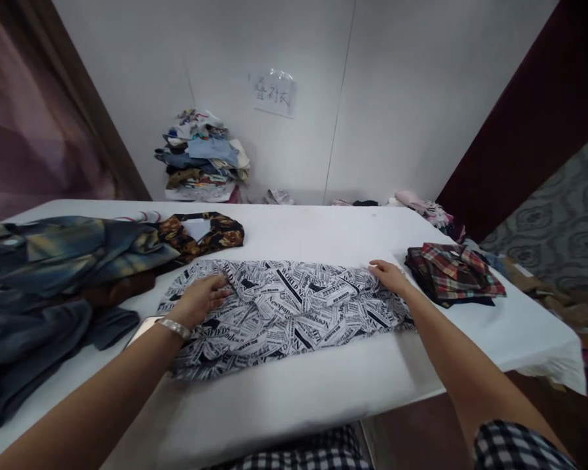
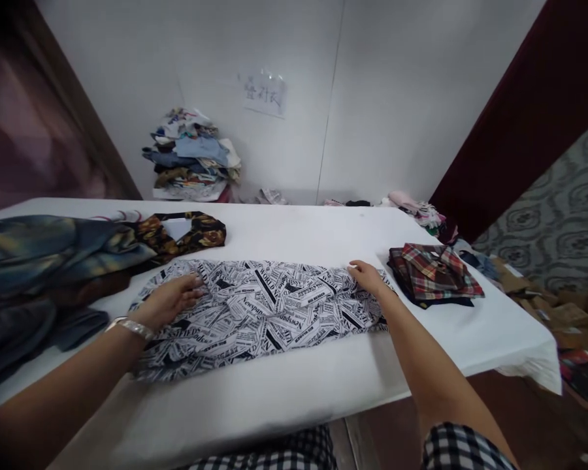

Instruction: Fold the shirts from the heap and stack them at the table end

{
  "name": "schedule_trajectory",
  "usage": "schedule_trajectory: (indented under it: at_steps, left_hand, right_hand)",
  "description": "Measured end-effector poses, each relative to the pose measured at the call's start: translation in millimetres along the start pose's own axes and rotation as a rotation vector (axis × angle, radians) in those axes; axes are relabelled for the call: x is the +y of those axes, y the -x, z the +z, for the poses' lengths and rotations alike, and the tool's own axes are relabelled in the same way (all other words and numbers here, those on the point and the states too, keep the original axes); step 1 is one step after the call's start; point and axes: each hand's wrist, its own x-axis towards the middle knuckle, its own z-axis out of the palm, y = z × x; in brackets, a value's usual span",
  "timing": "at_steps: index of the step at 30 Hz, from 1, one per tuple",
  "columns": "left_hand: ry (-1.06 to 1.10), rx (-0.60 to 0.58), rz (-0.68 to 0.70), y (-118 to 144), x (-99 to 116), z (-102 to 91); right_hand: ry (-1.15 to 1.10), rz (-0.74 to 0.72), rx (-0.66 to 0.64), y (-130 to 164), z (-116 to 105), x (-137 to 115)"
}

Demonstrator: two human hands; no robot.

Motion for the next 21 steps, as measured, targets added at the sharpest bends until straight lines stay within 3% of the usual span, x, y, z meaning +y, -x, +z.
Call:
schedule_trajectory:
  at_steps: [3, 7, 10, 13, 16, 18, 21]
  left_hand:
    - [-0.336, 0.096, 0.181, -4, 5, -2.7]
    - [-0.837, 0.048, 0.493, -16, 17, 4.2]
    - [-1.078, -0.02, 0.459, -27, 24, 15.8]
    - [-1.179, -0.099, 0.377, -31, 33, 19.7]
    - [-1.053, -0.198, 0.404, -24, 49, 8.8]
    - [-0.779, -0.29, 0.38, -18, 62, -2.8]
    - [-0.389, -0.415, 0.232, -17, 77, -15.2]
  right_hand:
    - [0.033, -0.011, -0.021, 10, -5, 10]
    - [-0.041, 0.011, -0.054, 15, -10, 15]
    - [-0.111, 0.025, -0.065, 15, -10, 14]
    - [-0.172, 0.001, 0.054, 15, -10, 15]
    - [-0.188, -0.016, 0.145, 14, -14, 16]
    - [-0.185, -0.025, 0.185, 9, -17, 16]
    - [-0.203, -0.042, 0.235, -4, -15, 12]
